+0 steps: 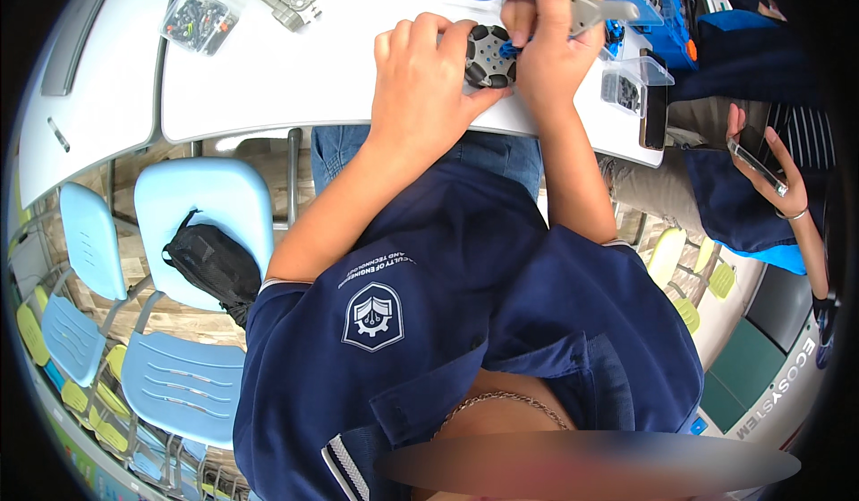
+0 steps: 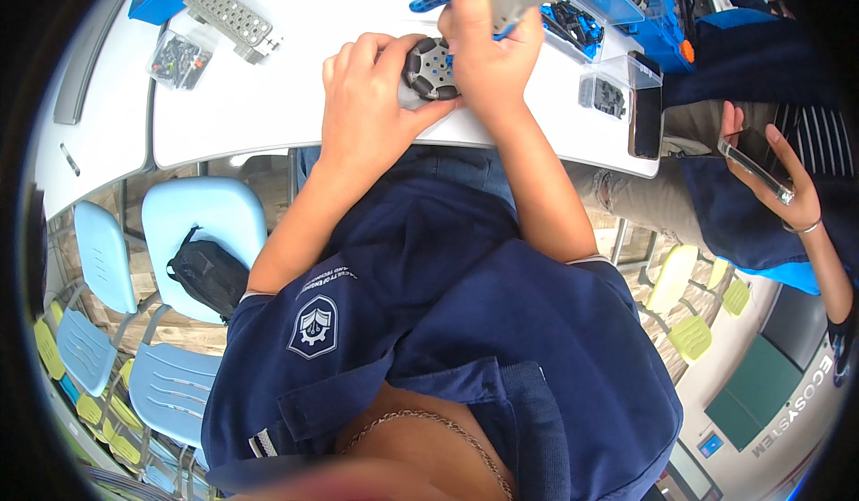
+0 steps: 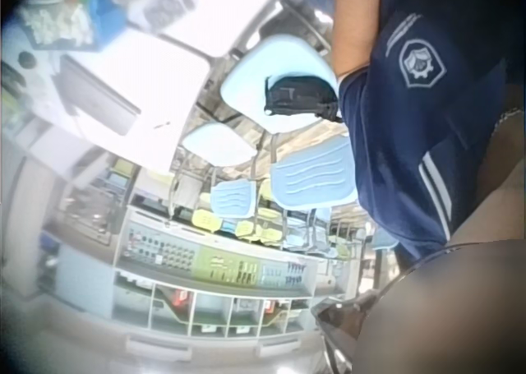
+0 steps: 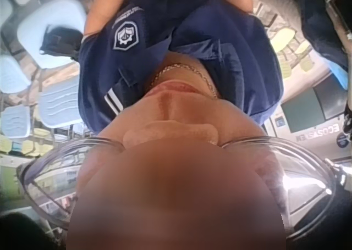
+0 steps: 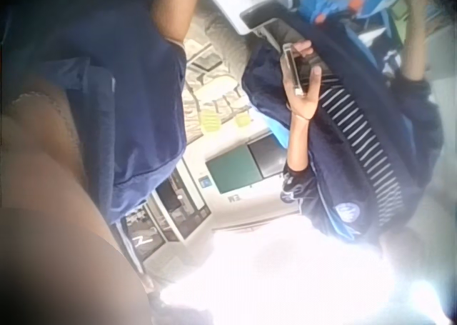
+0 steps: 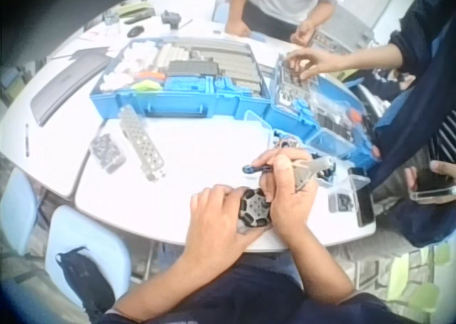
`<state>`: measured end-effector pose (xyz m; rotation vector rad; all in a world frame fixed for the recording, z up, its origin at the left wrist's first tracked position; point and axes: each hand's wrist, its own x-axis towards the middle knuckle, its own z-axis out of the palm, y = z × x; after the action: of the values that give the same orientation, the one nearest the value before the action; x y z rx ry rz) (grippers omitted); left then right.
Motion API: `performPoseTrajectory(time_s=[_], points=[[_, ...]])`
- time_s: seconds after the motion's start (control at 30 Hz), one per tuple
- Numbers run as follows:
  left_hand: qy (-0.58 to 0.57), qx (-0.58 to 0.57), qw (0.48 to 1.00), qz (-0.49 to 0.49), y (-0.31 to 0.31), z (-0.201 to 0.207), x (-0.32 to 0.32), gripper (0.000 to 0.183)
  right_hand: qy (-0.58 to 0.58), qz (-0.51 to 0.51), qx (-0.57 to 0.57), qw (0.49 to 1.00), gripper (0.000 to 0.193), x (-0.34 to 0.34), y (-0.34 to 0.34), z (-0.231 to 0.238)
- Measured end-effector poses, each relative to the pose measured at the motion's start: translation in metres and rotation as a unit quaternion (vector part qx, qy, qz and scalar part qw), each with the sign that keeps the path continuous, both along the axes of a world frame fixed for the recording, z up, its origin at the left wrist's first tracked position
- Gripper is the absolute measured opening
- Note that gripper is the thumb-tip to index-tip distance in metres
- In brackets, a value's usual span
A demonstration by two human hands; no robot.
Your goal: The person assembles small plastic components using a blue and gray handheld tool, then organizes blue plastic pieces into a clear container. They handle a remote control and place it into a blue storage case with other parts.
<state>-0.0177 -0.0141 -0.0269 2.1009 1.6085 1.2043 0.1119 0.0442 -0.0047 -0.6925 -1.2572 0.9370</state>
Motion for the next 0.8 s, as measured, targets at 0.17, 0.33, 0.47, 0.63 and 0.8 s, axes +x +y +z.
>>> performPoseTrajectory(time_s=[0.17,0.33,0.47,0.63,0.8], points=[[0.004,-0.021,0.999,0.033,-0.006,0.002,0.000,0.068,0.015,-0.034,0.078,0.996,0.018,0.021,0.006,0.022],[-0.040,0.017,0.999,-0.019,0.002,0.003,-0.002,0.063,0.011,-0.043,0.096,0.994,0.021,0.046,-0.001,0.040],[-0.144,-0.009,0.988,-0.051,0.012,0.006,-0.006,0.055,0.014,-0.022,0.080,0.996,0.018,0.052,-0.008,0.042],[-0.222,-0.068,0.971,-0.051,0.014,0.014,-0.012,0.053,-0.045,-0.050,0.012,0.998,0.019,0.057,-0.016,0.037],[-0.654,-0.255,0.694,-0.164,0.017,0.026,-0.027,0.044,-0.008,-0.034,-0.012,0.999,0.017,0.055,-0.026,0.038]])
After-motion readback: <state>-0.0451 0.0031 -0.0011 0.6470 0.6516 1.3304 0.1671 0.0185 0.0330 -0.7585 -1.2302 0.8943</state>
